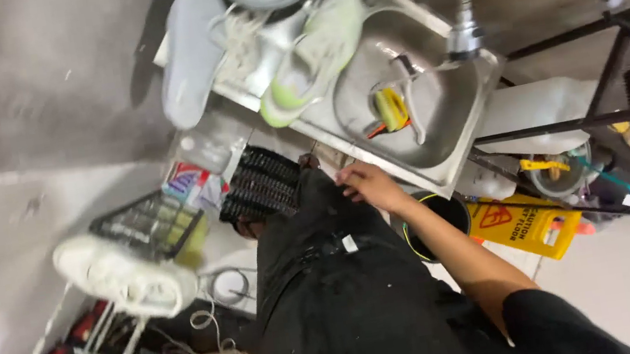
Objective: The person scrubs a white sneaker with a brush and rinses it under running water in a sink. The person repeatedly scrubs the sole and upper of the shoe, then rinses it thoroughly.
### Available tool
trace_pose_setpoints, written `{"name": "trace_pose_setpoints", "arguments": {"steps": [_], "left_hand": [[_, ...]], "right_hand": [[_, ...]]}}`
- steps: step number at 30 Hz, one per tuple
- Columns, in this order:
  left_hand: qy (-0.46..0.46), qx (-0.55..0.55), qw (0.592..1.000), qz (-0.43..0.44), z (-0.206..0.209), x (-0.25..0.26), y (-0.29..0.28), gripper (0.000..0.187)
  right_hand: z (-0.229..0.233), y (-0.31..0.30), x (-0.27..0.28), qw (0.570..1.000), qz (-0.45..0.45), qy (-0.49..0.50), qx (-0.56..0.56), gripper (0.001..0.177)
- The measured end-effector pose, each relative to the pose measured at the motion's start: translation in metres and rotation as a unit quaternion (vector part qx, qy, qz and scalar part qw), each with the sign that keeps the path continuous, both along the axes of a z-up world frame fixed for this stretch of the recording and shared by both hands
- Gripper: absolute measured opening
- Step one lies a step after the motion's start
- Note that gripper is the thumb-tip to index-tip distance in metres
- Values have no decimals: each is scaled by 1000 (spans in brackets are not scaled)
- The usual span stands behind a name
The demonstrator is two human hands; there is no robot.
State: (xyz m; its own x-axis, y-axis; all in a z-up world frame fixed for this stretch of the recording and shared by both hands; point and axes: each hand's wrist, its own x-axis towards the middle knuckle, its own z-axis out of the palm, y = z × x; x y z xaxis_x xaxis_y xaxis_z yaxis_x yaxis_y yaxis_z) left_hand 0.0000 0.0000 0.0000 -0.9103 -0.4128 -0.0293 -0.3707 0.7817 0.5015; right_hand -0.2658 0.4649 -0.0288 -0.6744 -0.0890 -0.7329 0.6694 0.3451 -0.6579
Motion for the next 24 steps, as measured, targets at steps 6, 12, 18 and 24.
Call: {"name": "trace_pose_setpoints", "arguments": {"steps": [6, 12, 18, 24], "left_hand": [[65, 57, 964, -250, 52, -254, 216, 33], [105, -147, 921, -344, 19, -371, 347, 33], [38, -306, 906, -292, -55, -405, 371, 19], [12, -56, 947, -315, 14, -413, 344, 14]], "right_hand": [[8, 105, -113, 891, -397, 41, -218, 22], [-47, 165, -188, 870, -299, -102, -378, 39], [-112, 210, -269, 986, -97, -105, -82, 23], [-154, 203, -357, 911, -344, 49, -223, 36]]}}
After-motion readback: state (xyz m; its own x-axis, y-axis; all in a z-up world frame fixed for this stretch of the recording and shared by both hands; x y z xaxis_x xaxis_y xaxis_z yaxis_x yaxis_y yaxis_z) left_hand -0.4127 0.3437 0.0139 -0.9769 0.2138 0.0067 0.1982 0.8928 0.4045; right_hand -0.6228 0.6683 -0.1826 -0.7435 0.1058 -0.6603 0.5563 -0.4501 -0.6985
